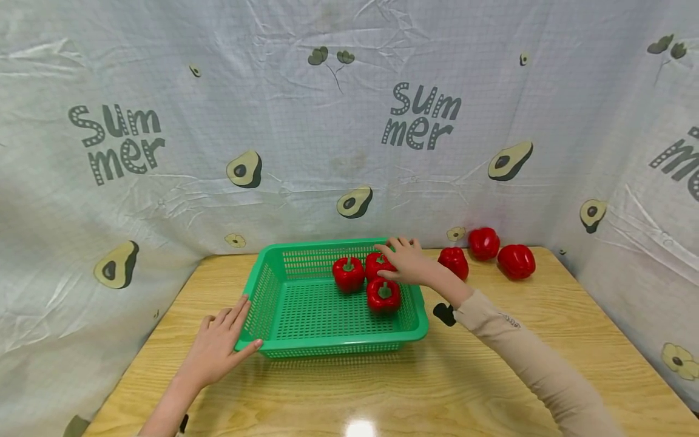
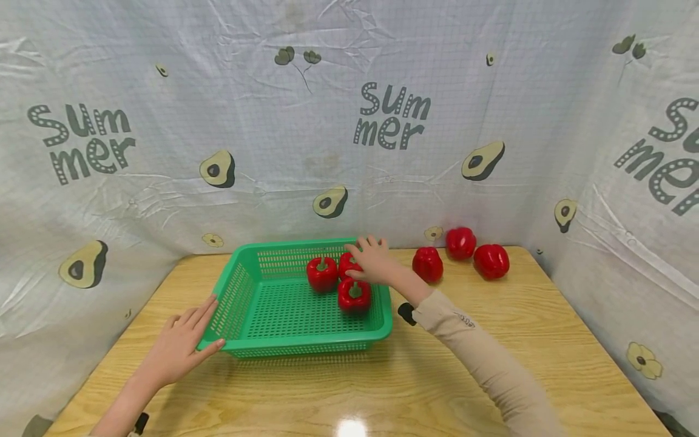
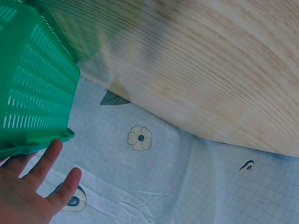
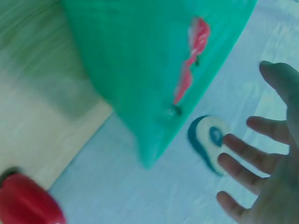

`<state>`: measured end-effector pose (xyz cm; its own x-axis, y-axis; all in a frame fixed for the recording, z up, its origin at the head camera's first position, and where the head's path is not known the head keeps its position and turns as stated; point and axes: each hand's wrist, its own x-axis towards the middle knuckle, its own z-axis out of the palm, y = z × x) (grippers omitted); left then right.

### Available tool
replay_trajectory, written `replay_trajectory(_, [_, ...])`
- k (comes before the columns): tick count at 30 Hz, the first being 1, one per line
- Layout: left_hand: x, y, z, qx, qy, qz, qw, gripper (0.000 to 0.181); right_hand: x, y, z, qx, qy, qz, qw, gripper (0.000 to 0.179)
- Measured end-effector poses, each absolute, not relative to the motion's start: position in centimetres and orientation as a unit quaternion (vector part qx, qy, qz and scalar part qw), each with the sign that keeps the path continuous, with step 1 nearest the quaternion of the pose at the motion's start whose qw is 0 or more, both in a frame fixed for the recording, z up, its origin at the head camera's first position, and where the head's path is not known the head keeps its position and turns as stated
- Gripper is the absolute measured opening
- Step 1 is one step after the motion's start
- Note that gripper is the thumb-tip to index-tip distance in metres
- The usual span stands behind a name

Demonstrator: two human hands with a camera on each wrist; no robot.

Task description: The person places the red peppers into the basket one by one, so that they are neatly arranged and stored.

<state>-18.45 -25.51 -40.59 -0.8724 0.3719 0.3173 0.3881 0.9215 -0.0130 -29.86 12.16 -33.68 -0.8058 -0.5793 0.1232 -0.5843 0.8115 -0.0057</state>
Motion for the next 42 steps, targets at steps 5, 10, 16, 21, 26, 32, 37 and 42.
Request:
replay_trajectory(5, [-18.4,-25.6,-40.7,-0.195,-0.968,-0.024,0.158,0.077,-30.3,14.5,-34.8,0.306,-0.945,0.041,0.105,0.053])
replay_trajectory(10, [-18.4,-25.7,-40.7,-0.194,-0.967,-0.025,0.161,0.077,-30.9,16.7,-36.2,0.298,-0.940,0.059,0.157,0.053])
replay_trajectory(16, [-18.3,-25.9,-40.8,-0.194,-0.967,-0.023,0.163,0.077,-32.1,19.3,-38.5,0.276,-0.933,0.085,0.215,0.049])
replay_trajectory(21, [-18.4,-25.9,-40.8,-0.194,-0.967,-0.020,0.162,0.077,-33.2,21.3,-40.2,0.265,-0.925,0.075,0.260,0.052])
replay_trajectory(26, [-18.4,-25.9,-40.9,-0.194,-0.967,-0.021,0.162,0.077,-33.9,22.7,-41.0,0.241,-0.932,0.069,0.260,0.058])
replay_trajectory(32, [-18.4,-25.9,-40.8,-0.195,-0.967,-0.020,0.163,0.077,-34.6,24.2,-42.1,0.202,-0.949,0.064,0.235,0.068])
replay_trajectory(37, [-18.5,-25.8,-40.8,-0.194,-0.968,-0.020,0.160,0.077,-34.9,25.4,-43.2,0.165,-0.961,0.060,0.214,0.077])
replay_trajectory(42, [-18.5,-25.7,-40.7,-0.194,-0.967,-0.021,0.161,0.077,-35.0,26.2,-43.7,0.134,-0.971,0.060,0.187,0.087])
